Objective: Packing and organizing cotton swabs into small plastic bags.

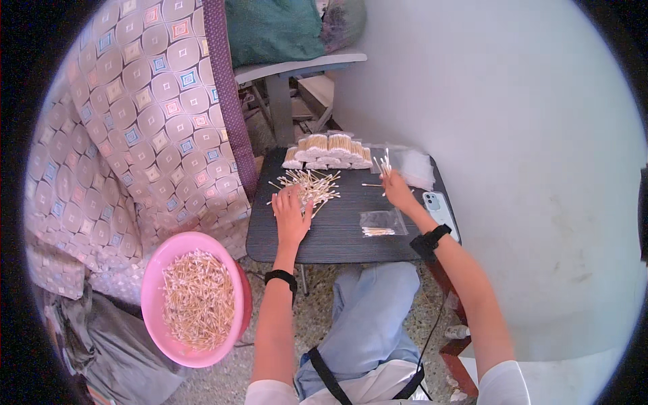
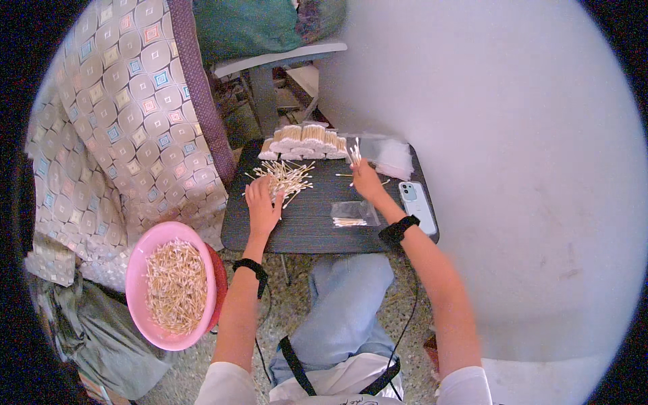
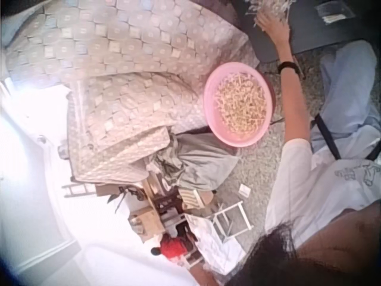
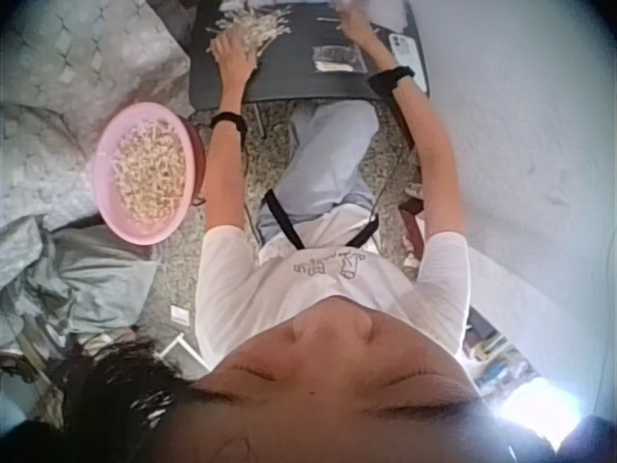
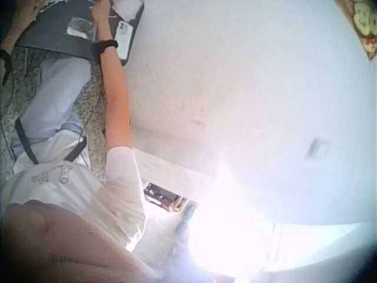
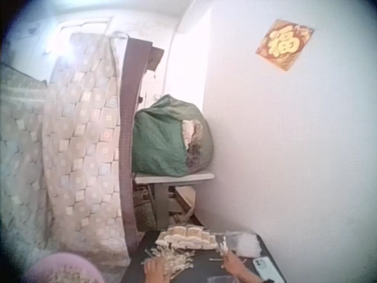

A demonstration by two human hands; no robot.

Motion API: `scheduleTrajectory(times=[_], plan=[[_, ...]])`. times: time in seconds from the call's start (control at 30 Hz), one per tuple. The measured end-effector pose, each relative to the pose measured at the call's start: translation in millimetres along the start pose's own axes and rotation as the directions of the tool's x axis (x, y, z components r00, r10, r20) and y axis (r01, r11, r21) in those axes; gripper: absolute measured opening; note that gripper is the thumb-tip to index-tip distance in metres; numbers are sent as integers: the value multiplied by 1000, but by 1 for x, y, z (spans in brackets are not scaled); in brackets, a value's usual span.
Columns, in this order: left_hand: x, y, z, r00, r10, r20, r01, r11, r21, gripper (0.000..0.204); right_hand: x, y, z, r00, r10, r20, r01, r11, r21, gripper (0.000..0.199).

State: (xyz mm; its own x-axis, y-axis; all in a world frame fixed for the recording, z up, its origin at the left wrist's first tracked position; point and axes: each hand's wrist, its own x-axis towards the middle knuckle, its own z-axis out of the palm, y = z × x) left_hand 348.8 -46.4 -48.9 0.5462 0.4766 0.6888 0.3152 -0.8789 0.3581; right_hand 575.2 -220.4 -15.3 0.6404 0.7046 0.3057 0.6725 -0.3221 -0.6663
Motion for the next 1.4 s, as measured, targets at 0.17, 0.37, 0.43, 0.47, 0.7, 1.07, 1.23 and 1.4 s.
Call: scheduleTrajectory(times=[0.17,0.37,0.43,0.47,0.7,1.07,1.23,1.4], plan=[[-8,19,-14,994,-30,-104,3,968,-251,43,-36,-44,11,939,225,261,-344,559,755,25],[-34,117,-23,817,-149,557,573,102,-813,57,-84,-96,20,975,132,177,-216,418,883,26],[-40,134,-35,698,-9,716,698,-215,-683,58,-97,-113,26,980,175,98,-175,508,844,26],[-42,141,-36,720,-3,694,663,-291,-690,59,-103,-116,27,985,155,76,-149,543,827,27],[-62,155,-41,752,58,657,650,-232,-724,52,-130,-121,9,972,221,84,-163,370,915,22],[-75,137,-39,557,25,830,830,-3,-558,32,-146,-106,22,970,196,143,-203,331,922,21],[-78,156,-44,819,-97,565,529,509,-679,52,-144,-103,29,984,175,1,-62,344,937,21],[-79,136,-39,826,-78,558,470,643,-605,50,-142,-89,31,975,219,29,-126,445,887,22]])
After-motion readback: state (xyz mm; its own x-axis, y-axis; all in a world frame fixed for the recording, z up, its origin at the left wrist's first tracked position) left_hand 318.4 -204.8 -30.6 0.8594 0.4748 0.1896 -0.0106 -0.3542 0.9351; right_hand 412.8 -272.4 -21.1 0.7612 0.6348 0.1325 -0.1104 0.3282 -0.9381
